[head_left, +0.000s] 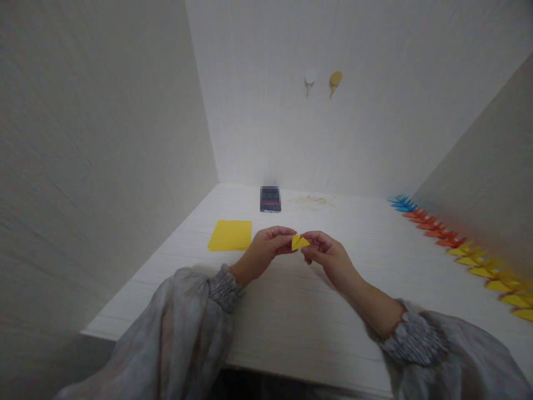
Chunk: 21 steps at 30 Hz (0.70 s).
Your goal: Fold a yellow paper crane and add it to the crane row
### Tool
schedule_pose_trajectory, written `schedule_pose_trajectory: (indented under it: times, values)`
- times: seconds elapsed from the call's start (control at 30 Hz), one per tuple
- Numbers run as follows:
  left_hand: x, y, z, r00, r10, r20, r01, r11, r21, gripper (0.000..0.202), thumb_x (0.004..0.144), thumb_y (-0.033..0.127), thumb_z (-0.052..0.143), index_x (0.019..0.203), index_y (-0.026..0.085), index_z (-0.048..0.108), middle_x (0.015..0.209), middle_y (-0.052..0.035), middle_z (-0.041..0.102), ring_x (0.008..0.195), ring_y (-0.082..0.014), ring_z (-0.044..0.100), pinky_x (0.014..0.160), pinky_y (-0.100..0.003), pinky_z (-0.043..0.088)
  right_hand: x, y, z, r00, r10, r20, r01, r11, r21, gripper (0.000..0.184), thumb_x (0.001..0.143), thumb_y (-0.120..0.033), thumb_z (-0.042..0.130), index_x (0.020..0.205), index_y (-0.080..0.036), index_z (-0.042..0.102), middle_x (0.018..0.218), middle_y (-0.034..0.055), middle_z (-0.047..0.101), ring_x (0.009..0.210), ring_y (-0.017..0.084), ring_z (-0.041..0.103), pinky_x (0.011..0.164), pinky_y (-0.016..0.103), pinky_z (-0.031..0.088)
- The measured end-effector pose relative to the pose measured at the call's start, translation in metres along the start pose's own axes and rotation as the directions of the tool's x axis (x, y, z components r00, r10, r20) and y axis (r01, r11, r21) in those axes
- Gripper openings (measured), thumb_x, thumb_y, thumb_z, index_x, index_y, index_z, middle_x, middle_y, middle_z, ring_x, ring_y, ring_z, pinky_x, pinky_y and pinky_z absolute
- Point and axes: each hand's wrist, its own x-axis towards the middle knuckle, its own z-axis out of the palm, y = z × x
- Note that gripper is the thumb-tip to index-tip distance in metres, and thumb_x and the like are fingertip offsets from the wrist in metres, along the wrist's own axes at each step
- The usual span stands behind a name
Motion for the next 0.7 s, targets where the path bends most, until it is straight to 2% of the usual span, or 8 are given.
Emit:
schedule_pose_trajectory:
  times: [0.13,0.27,0.33,0.53,0.7]
  values:
    - [-0.0023,0.0033,0.0017,0.999,-0.027,0.029,0.028,0.999,-0.039,0.019,0.062,0.018,0.066,0.076,0.009,0.058,0.073,-0.0033,0.062,0.068,-0.0107,0.059,0.072,-0.026,0.046,-0.0001,0.0002,-0.0025,1.0,-0.006,-0.021,0.005,1.0,-0.005,0.024,0.057,-0.02,0.069,0.079,-0.02,0.059,0.06,-0.0031,0.055,0.053,0.009,0.048,0.05,0.023,0.04]
    - [-0.0039,0.0025,0.001,0.995,-0.051,0.085,0.058,0.995,-0.076,0.025,0.059,0.018,0.069,0.077,0.01,0.054,0.074,-0.0029,0.062,0.069,-0.0102,0.059,0.07,-0.025,0.045,0.0,0.0018,-0.0055,0.998,-0.067,-0.008,0.067,0.997,0.044,0.023,0.056,-0.018,0.07,0.075,-0.021,0.058,0.082,-0.0008,0.057,0.07,0.011,0.052,0.062,0.024,0.043]
    - [-0.004,0.001,0.0004,0.993,-0.065,0.1,0.074,0.993,-0.087,0.028,0.058,0.019,0.07,0.077,0.011,0.052,0.074,-0.0024,0.062,0.069,-0.01,0.059,0.071,-0.025,0.045,-0.0006,0.0015,-0.0055,0.995,-0.096,0.006,0.096,0.993,0.063,0.019,0.057,-0.017,0.07,0.071,-0.021,0.058,0.089,-0.0015,0.054,0.071,0.01,0.051,0.064,0.023,0.042]
    - [-0.0038,-0.0009,-0.0018,0.984,-0.054,0.171,0.062,0.997,-0.039,0.033,0.058,0.025,0.071,0.077,0.013,0.046,0.07,-0.0009,0.062,0.062,-0.01,0.059,0.063,-0.024,0.044,-0.0044,-0.0025,-0.0004,0.99,-0.087,0.108,0.068,0.983,0.168,0.016,0.064,-0.022,0.066,0.078,-0.022,0.058,0.078,-0.0016,0.059,0.066,0.009,0.054,0.067,0.026,0.043]
    - [-0.0038,0.0005,-0.0035,0.988,-0.081,0.129,0.069,0.993,0.093,0.032,0.062,0.032,0.066,0.084,0.014,0.052,0.062,0.0024,0.055,0.048,-0.0053,0.05,0.049,-0.019,0.036,-0.0064,-0.0034,0.0012,0.991,-0.017,0.132,-0.005,0.986,0.165,0.016,0.069,-0.031,0.061,0.075,-0.019,0.053,0.068,0.0003,0.063,0.061,0.012,0.058,0.064,0.03,0.045]
